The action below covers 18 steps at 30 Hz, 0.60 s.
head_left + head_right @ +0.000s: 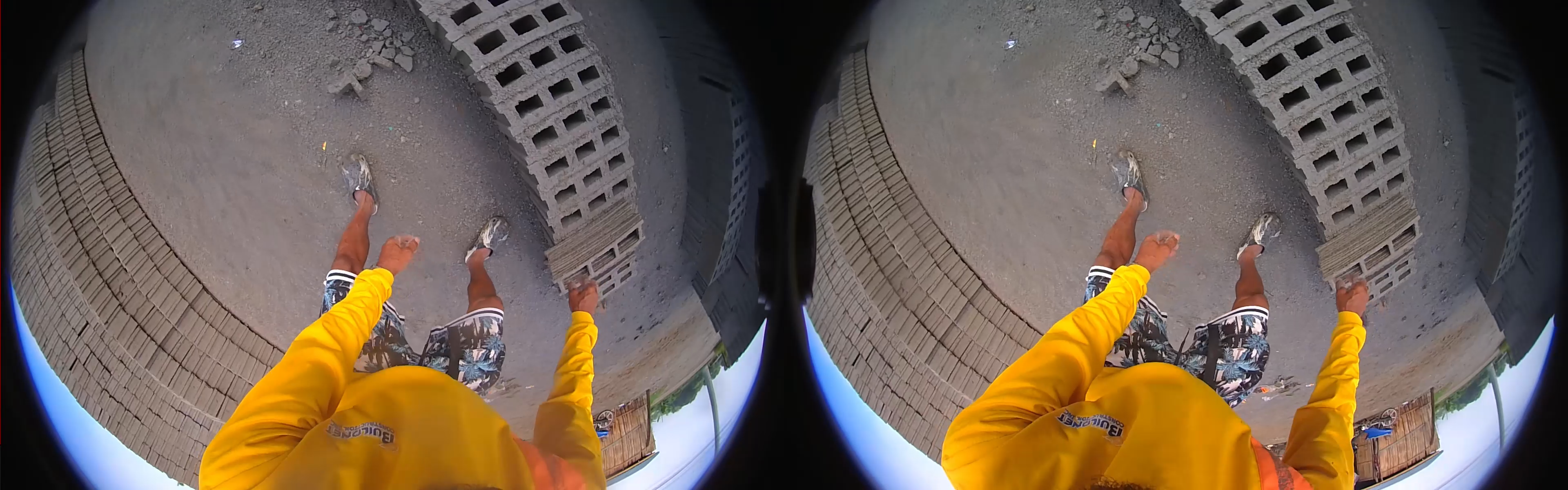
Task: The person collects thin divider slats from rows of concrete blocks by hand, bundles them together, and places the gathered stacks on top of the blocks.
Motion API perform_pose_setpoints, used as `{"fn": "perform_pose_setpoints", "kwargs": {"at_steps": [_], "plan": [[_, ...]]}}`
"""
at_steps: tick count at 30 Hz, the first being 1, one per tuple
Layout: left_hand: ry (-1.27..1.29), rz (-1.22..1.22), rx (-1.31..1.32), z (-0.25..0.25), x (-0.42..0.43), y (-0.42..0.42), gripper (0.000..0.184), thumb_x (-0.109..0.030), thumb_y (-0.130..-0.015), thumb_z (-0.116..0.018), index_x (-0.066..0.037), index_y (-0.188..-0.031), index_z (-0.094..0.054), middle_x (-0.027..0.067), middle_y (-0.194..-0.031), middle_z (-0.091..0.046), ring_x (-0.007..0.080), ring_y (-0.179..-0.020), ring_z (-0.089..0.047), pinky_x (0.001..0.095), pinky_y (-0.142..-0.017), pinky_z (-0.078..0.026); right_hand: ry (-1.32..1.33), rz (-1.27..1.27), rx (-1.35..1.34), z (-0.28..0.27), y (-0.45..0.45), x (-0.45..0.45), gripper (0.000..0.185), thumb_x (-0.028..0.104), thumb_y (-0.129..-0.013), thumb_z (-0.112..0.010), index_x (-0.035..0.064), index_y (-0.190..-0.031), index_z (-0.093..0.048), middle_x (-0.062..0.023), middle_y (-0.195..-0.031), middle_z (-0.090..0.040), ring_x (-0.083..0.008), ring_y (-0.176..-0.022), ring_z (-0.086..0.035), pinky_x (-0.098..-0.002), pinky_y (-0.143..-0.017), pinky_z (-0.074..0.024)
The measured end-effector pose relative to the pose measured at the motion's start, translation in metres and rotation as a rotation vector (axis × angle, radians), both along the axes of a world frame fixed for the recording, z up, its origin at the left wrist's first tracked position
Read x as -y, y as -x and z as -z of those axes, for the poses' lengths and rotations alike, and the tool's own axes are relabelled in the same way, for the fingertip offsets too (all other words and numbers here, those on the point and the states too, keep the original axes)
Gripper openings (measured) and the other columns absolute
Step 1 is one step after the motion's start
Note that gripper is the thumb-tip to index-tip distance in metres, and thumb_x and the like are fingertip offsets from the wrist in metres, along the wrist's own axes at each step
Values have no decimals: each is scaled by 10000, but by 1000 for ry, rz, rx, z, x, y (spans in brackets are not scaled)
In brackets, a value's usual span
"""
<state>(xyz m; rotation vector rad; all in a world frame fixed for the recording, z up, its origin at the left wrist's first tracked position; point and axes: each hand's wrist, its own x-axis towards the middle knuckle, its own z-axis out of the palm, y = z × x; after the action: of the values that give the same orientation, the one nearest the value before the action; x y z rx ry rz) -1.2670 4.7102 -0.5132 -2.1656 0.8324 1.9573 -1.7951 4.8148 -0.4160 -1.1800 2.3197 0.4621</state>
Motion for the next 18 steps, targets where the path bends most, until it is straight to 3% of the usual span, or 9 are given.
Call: {"fn": "perform_pose_setpoints", "kwargs": {"at_steps": [3,4,6,9,14,18], "plan": [[32,-149,37,-80,114,-90,426,-305,-978,-612,40,-1229,-614,123,-1041,-713,179,-920,-683,292,-798,-543,-156,228,62,8,-88,26,406,306,-726,-807,11,-996,-738,-236,-1032,-713,-403,-1004,-677,-438,-899,-524],[62,-192,50,-88,138,-123,418,-300,-985,-601,36,-1234,-611,121,-1039,-714,177,-906,-681,293,-789,-540,-253,242,80,10,-123,50,410,319,-720,-813,18,-989,-742,-226,-1000,-722,-396,-990,-686,-429,-891,-529],[135,-245,97,-98,174,-192,408,-301,-993,-585,23,-1239,-611,117,-1044,-716,175,-891,-681,302,-782,-533,-194,175,227,30,-176,98,411,324,-735,-810,27,-1011,-739,-209,-1001,-729,-379,-995,-693,-419,-882,-535],[198,-329,212,-114,220,-268,397,-318,-994,-581,0,-1228,-622,109,-1041,-721,169,-884,-681,316,-784,-522,-101,115,408,29,-259,244,388,275,-792,-786,9,-1066,-719,-216,-994,-729,-333,-941,-717,-379,-842,-546],[165,-424,262,-122,271,-308,376,-334,-996,-576,-22,-1197,-637,106,-1023,-730,173,-888,-689,317,-787,-521,177,-41,597,15,-341,482,332,246,-851,-717,2,-1075,-708,-217,-1064,-713,-371,-1012,-684,-412,-892,-530],[98,-409,213,-125,339,-274,373,-338,-993,-581,-21,-1180,-641,114,-1032,-733,184,-894,-696,321,-787,-526,228,-86,523,31,-359,628,310,233,-860,-702,21,-1086,-710,-198,-1072,-714,-367,-1025,-677,-422,-908,-524]]}}
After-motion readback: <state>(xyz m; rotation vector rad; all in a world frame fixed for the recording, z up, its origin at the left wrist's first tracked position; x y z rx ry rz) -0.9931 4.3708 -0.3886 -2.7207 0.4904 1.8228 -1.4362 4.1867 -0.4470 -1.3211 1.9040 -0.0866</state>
